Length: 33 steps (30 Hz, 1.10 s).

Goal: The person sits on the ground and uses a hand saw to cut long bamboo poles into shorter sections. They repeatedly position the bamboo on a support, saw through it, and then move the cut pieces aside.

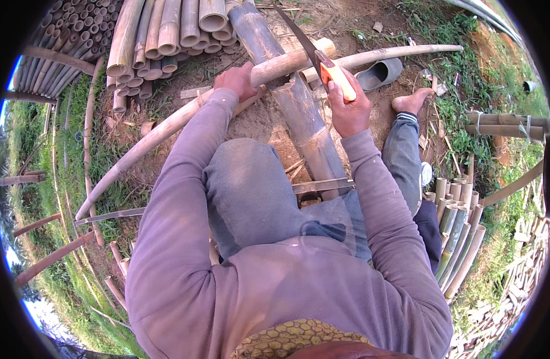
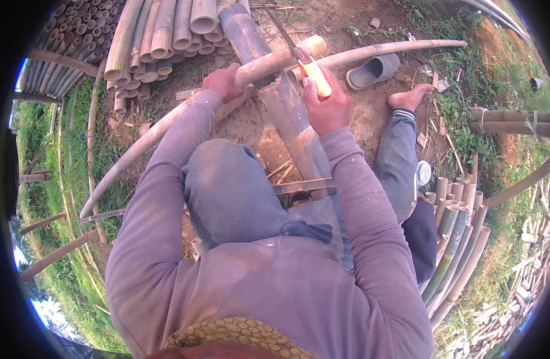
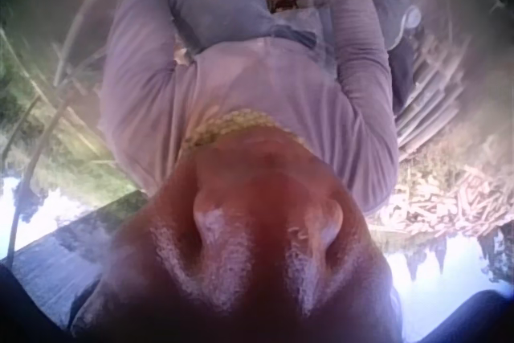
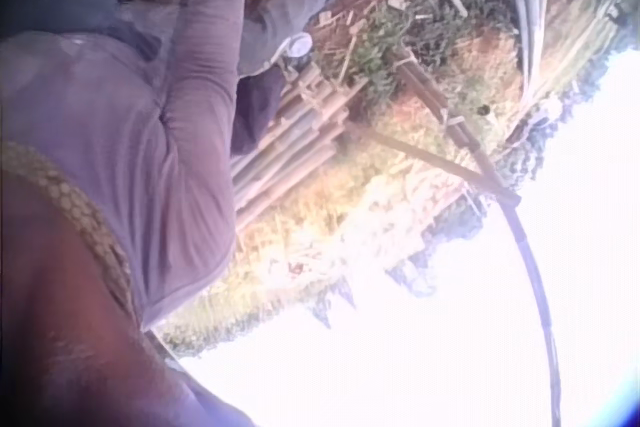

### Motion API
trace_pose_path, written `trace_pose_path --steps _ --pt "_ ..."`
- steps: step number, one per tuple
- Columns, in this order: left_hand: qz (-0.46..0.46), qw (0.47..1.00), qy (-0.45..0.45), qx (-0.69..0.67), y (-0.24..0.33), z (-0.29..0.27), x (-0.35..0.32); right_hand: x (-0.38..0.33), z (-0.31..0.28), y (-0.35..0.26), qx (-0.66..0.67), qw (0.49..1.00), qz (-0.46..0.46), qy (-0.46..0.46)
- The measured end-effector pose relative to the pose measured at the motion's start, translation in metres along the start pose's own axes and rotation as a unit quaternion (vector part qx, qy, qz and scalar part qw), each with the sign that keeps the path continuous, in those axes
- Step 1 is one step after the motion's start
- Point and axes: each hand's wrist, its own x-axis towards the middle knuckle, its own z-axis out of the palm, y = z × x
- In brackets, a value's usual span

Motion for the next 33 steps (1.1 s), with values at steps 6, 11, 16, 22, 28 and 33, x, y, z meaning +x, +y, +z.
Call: trace_pose_path --steps 6,11,16,22,28,33 --pt "0.022 0.998 -0.035 -0.05 -0.029 0.009 0.009 -0.138 -0.097 -0.044 0.008 0.999 0.027 -0.026" --pt "0.068 0.992 -0.054 -0.091 -0.036 0.017 0.02 -0.084 -0.053 -0.016 -0.027 0.999 -0.037 -0.013" --pt "0.093 0.987 -0.058 -0.117 -0.034 0.015 0.031 -0.013 -0.002 -0.002 0.013 1.0 -0.006 0.0" --pt "0.123 0.973 -0.096 -0.168 -0.057 0.018 0.039 -0.138 -0.104 -0.039 0.008 0.999 0.027 -0.039" --pt "0.123 0.948 -0.16 -0.245 -0.053 0.028 0.052 -0.065 -0.044 -0.007 -0.077 0.994 -0.078 -0.011" --pt "0.128 0.931 -0.177 -0.293 -0.058 0.025 0.055 -0.025 -0.015 0.003 0.005 1.0 -0.017 -0.002"
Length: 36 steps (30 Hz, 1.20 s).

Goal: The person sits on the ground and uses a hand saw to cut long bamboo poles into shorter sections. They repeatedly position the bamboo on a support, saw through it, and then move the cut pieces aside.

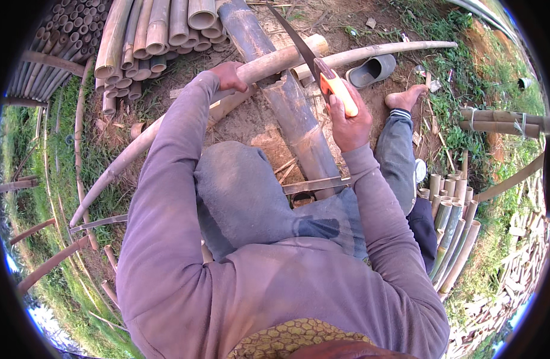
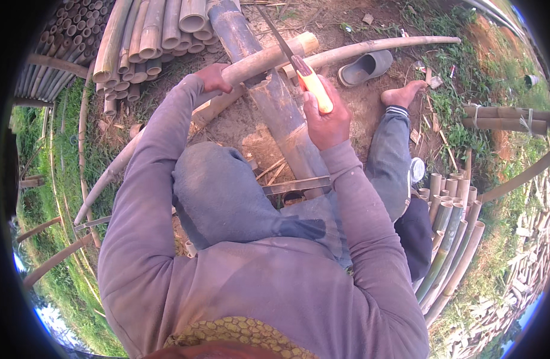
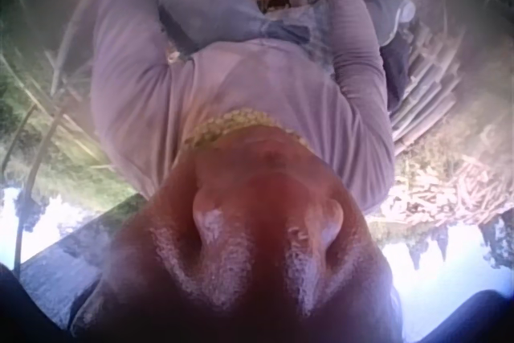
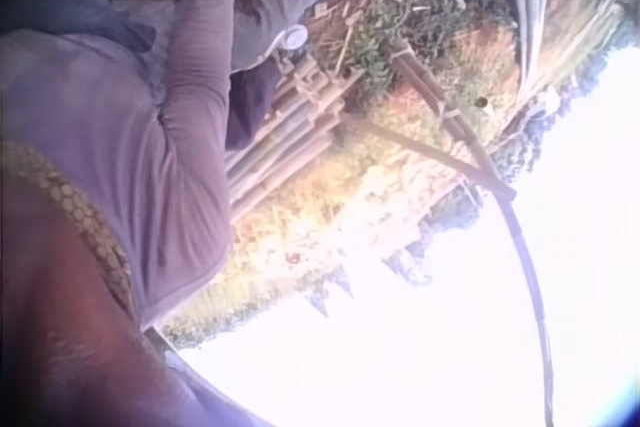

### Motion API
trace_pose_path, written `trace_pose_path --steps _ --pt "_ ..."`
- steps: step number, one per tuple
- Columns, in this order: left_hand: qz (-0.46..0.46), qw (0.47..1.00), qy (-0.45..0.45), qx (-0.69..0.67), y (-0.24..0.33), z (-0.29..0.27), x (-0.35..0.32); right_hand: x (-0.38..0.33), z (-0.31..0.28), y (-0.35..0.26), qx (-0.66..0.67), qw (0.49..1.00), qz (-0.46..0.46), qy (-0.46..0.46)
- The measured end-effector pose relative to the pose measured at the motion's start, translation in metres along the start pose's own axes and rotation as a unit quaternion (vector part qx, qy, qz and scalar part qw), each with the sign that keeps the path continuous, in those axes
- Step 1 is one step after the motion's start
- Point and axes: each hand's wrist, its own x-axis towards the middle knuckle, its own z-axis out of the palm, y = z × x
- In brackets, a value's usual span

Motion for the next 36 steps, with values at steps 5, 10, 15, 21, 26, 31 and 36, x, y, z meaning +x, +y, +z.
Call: trace_pose_path --steps 5,10,15,21,26,31,36 --pt "-0.045 0.997 -0.036 -0.058 0.011 -0.002 -0.013 -0.118 -0.095 -0.046 -0.027 0.998 0.034 -0.041" --pt "-0.063 0.986 -0.073 -0.135 0.009 -0.003 -0.009 -0.087 -0.069 -0.03 -0.065 0.996 -0.046 -0.029" --pt "-0.003 0.997 0.048 0.061 -0.009 -0.004 -0.005 0.013 0.011 -0.009 0.027 0.999 0.008 -0.018" --pt "-0.057 0.915 0.263 0.3 0.038 0.054 -0.043 0.012 0.011 -0.003 0.041 0.999 0.021 -0.008" --pt "-0.131 0.927 0.19 0.296 0.045 0.041 -0.033 0.03 0.018 -0.028 -0.021 0.999 -0.039 -0.005" --pt "-0.15 0.924 0.198 0.292 0.057 0.048 -0.032 0.024 0.011 -0.014 0.043 0.998 0.037 -0.005" --pt "-0.174 0.925 0.176 0.288 0.063 0.037 -0.043 -0.071 -0.061 -0.056 -0.021 0.999 0.026 -0.027"
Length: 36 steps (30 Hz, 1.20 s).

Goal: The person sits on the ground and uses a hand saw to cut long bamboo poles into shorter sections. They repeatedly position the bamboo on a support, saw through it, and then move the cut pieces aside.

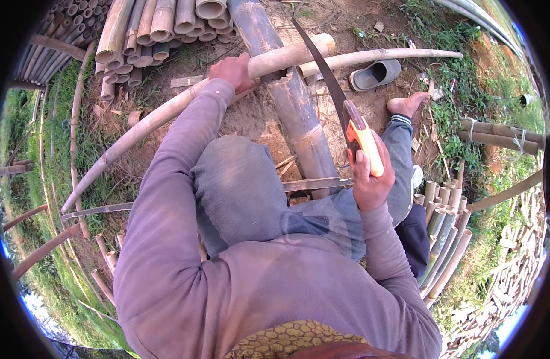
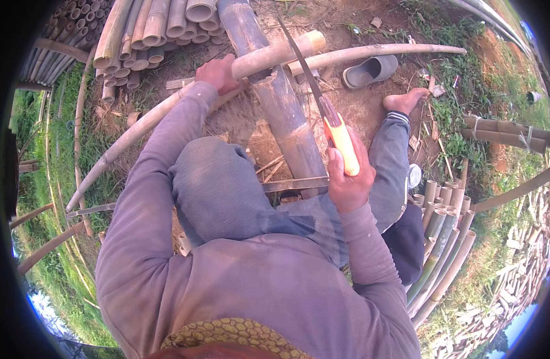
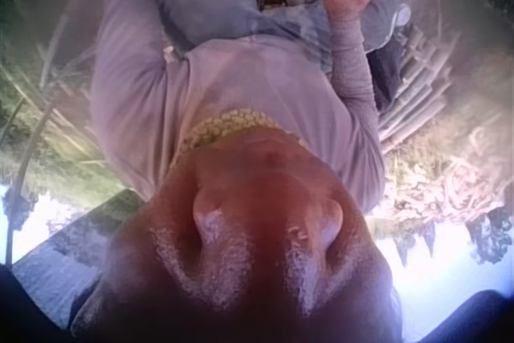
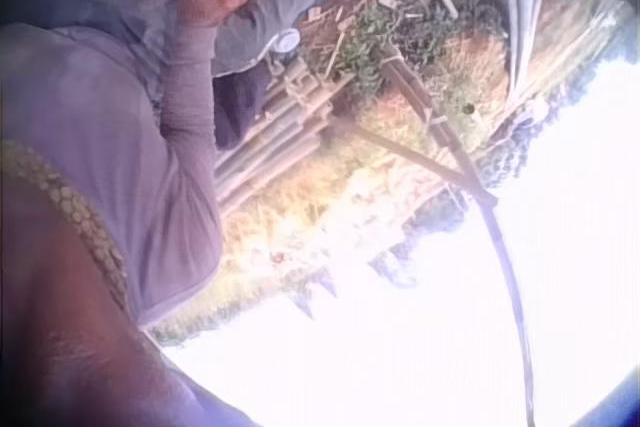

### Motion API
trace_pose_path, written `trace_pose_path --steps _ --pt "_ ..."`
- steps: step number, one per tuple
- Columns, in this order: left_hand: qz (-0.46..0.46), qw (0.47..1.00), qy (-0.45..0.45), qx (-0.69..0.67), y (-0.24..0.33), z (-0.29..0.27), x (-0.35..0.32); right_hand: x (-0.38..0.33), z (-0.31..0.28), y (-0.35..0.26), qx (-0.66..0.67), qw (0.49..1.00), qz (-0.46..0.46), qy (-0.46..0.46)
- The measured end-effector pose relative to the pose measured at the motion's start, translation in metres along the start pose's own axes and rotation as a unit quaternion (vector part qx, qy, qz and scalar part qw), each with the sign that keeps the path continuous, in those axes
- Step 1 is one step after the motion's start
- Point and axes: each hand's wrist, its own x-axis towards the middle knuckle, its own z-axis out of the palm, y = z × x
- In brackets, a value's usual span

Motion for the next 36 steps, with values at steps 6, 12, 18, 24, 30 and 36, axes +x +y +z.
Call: trace_pose_path --steps 6,12,18,24,30,36 --pt "0.02 1.0 -0.001 -0.002 0.001 0.002 0.004 0.009 0.005 0.013 -0.058 0.995 -0.077 -0.012" --pt "0.025 1.0 -0.005 -0.01 0.007 -0.008 0.003 0.091 0.063 0.041 0.035 0.999 -0.002 0.012" --pt "0.047 0.998 -0.027 -0.038 -0.008 -0.005 0.009 -0.05 -0.041 -0.014 -0.056 0.997 -0.043 -0.02" --pt "0.086 0.991 -0.073 -0.078 -0.013 0.009 0.016 0.043 0.022 0.029 -0.043 0.997 -0.063 0.013" --pt "0.114 0.986 -0.07 -0.095 -0.02 0.007 0.033 0.083 0.061 0.03 -0.028 0.999 -0.042 0.012" --pt "0.141 0.975 -0.091 -0.145 -0.042 0.02 0.052 -0.024 -0.029 -0.014 0.0 1.0 -0.013 -0.014"
